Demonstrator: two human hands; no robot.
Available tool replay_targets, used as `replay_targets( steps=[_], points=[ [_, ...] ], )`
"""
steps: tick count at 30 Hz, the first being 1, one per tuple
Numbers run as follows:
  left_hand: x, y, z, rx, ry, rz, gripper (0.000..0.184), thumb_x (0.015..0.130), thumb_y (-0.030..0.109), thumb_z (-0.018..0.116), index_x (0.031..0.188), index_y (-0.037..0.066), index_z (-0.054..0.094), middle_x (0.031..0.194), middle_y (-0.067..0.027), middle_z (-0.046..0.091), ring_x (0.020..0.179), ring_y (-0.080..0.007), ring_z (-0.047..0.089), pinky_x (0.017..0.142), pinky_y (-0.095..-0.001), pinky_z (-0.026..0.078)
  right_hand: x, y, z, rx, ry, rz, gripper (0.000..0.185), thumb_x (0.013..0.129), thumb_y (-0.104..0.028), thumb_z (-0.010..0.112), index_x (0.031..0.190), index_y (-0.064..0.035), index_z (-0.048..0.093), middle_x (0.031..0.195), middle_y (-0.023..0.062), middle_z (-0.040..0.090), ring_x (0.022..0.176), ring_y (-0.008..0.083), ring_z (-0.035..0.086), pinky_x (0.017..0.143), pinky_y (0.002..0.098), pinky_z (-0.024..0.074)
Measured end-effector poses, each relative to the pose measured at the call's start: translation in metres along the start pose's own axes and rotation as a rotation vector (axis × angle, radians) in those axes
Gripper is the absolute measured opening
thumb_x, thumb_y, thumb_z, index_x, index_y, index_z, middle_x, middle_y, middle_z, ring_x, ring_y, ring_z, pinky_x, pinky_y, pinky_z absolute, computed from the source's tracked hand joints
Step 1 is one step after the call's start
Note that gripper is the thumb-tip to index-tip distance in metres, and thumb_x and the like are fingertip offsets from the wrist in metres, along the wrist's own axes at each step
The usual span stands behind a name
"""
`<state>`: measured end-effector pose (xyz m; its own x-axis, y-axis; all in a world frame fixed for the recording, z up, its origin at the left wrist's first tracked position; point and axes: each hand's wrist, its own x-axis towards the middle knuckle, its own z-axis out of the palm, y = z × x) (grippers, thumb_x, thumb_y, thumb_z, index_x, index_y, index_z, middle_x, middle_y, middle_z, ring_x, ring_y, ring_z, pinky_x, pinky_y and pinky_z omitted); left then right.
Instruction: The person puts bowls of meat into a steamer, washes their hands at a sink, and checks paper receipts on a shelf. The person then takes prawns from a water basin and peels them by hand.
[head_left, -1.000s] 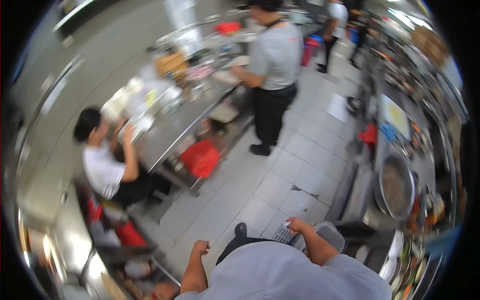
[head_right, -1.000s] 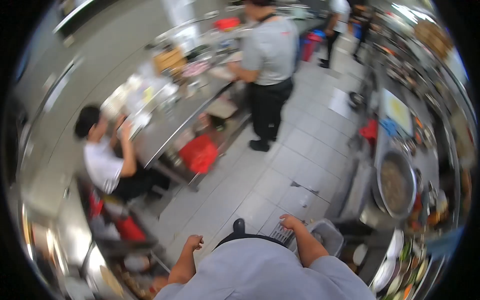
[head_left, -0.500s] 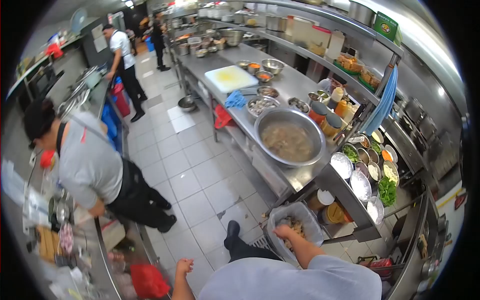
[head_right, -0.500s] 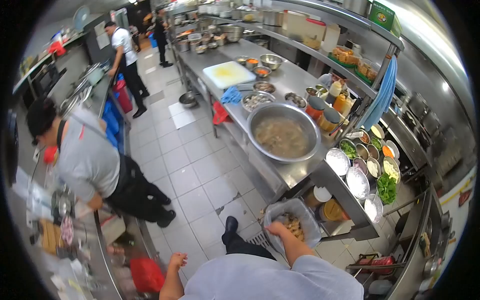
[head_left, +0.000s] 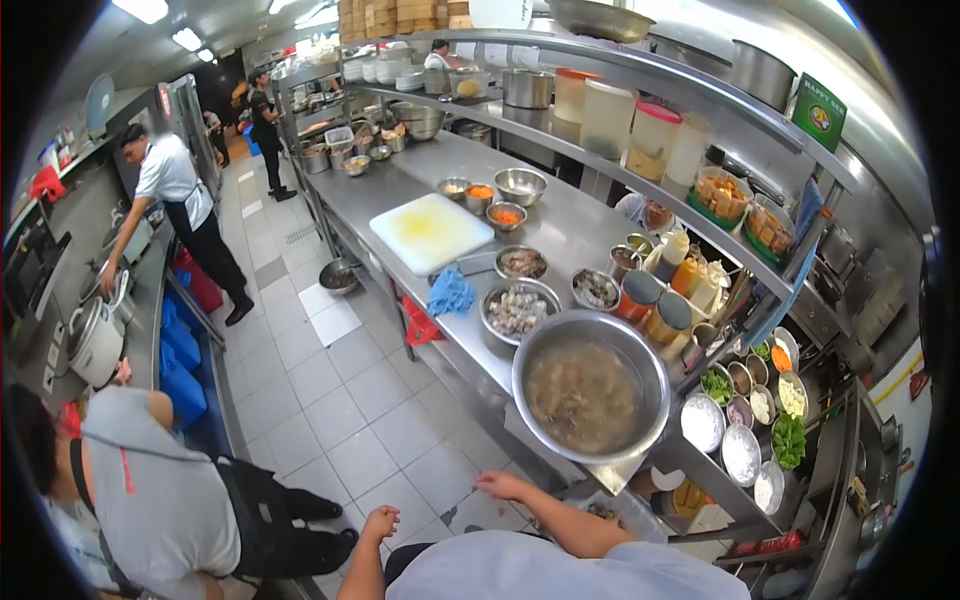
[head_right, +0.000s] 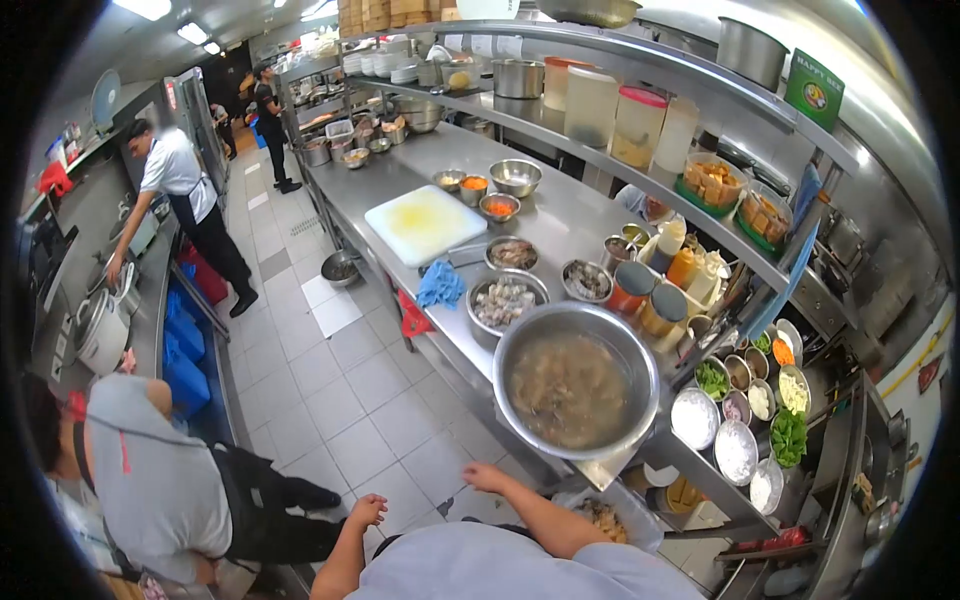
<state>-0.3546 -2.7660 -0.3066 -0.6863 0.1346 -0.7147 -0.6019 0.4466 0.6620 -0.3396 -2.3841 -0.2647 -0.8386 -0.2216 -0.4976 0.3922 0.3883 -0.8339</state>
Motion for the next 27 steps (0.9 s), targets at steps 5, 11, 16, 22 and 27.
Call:
replay_targets(
  steps=[5,11,16,22,27],
  points=[
    [0.069,0.035,-0.042,0.032,0.013,-0.023,0.024,0.094,0.023,0.055,0.111,0.007,0.061,0.09,-0.0084,0.068,0.057,-0.0192,0.062,0.047,-0.0311,0.049,0.057,-0.144,-0.001,0.204,-0.069,-0.128,0.033,0.096,-0.029,0.059,0.118,-0.0051,0.062,0.095,0.0042,0.067,0.076,0.0116,0.061,0.066,0.0276,0.0508],
    [0.166,0.058,-0.125,-0.074,0.021,-0.137,0.024,0.093,0.023,0.058,0.111,0.007,0.058,0.088,-0.0108,0.068,0.058,-0.0215,0.064,0.045,-0.0342,0.052,0.15,-0.228,-0.034,0.328,-0.037,-0.126,0.029,0.099,-0.03,0.056,0.118,-0.0083,0.061,0.092,0.0011,0.064,0.077,0.0092,0.059,0.069,0.0244,0.0491],
    [0.226,0.115,-0.22,-0.031,0.0,-0.227,0.024,0.094,0.022,0.056,0.112,0.006,0.057,0.09,-0.0127,0.067,0.056,-0.0251,0.064,0.046,-0.037,0.052,0.198,-0.35,-0.112,0.546,0.216,-0.387,0.026,0.098,-0.023,0.057,0.118,-0.0076,0.06,0.088,0.0011,0.063,0.077,0.0097,0.059,0.07,0.0261,0.0509],
    [0.314,0.213,-0.304,0.029,-0.005,-0.12,0.021,0.095,0.02,0.053,0.11,0.006,0.055,0.09,-0.0122,0.066,0.058,-0.025,0.063,0.048,-0.0358,0.053,0.185,-0.471,-0.224,0.71,0.785,-0.65,0.031,0.096,-0.017,0.059,0.125,-0.006,0.054,0.083,0.0032,0.062,0.068,0.0122,0.058,0.065,0.0274,0.0502],
    [0.368,0.274,-0.318,-0.037,-0.062,-0.017,0.024,0.096,0.025,0.055,0.111,0.007,0.056,0.09,-0.0111,0.066,0.063,-0.0254,0.064,0.051,-0.0369,0.053,0.165,-0.533,-0.327,0.698,1.118,-0.916,0.029,0.096,-0.014,0.057,0.124,-0.0068,0.051,0.093,0.0042,0.061,0.077,0.0134,0.058,0.064,0.0268,0.0487]
  ],
)
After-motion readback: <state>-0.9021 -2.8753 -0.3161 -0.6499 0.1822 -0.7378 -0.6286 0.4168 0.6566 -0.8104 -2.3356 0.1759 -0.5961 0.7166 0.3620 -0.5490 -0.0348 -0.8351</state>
